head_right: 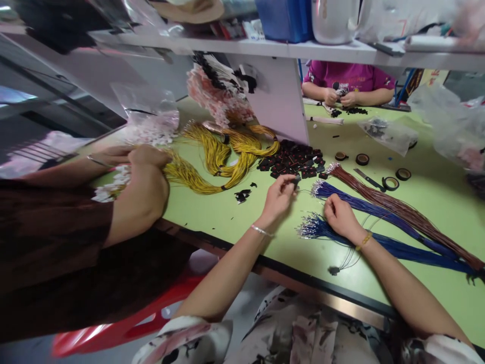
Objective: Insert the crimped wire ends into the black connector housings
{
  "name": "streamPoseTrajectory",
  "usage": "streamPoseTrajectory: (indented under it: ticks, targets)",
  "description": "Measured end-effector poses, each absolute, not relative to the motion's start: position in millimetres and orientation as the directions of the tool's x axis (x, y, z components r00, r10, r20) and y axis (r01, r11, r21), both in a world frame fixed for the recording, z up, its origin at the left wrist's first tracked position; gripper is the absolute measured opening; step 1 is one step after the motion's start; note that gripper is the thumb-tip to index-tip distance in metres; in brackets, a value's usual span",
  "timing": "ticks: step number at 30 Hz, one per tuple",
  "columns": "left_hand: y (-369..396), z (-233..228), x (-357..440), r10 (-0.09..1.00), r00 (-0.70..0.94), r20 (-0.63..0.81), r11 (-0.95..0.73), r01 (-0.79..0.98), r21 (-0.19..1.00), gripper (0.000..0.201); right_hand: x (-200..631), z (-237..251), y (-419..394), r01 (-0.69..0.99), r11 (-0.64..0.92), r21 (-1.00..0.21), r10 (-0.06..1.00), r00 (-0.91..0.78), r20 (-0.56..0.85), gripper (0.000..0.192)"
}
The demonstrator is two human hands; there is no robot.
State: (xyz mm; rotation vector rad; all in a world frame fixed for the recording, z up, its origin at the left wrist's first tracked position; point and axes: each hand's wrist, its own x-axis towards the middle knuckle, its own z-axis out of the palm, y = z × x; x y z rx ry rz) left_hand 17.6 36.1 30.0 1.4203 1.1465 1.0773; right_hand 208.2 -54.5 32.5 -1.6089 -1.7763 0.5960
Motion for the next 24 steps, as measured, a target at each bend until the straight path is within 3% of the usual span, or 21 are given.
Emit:
streamPoseTrajectory:
  ticks: [2,4,7,15,24]
  targets:
    - [20,32,24,0.956,0.266,-0.120,0.157,-0.124,0.980,0.021,207,34,-55,0.600,0.151,-0.785,0.986,-0.036,0.162,0.007]
    - [5,33,30,0.905,0.355,-0.233,0.344,-0.292,0.892,0.018,206,36,-55,0.535,0.138,-0.834,0.989,-0.029,0.145,0.008]
    - [-8,29,37,0.837,0.449,-0.314,0.504,-0.406,0.762,0.015,204,36,-57,0.458,0.119,-0.881,0.993,-0.029,0.118,0.009]
    - [-13,16,42,0.768,0.538,-0.347,0.613,-0.459,0.644,0.018,203,33,-59,0.510,0.136,-0.850,0.990,-0.029,0.140,0.013]
    - [-12,13,40,0.753,0.569,-0.332,0.625,-0.459,0.632,0.019,203,33,-59,0.499,0.134,-0.856,0.991,-0.067,0.117,0.013]
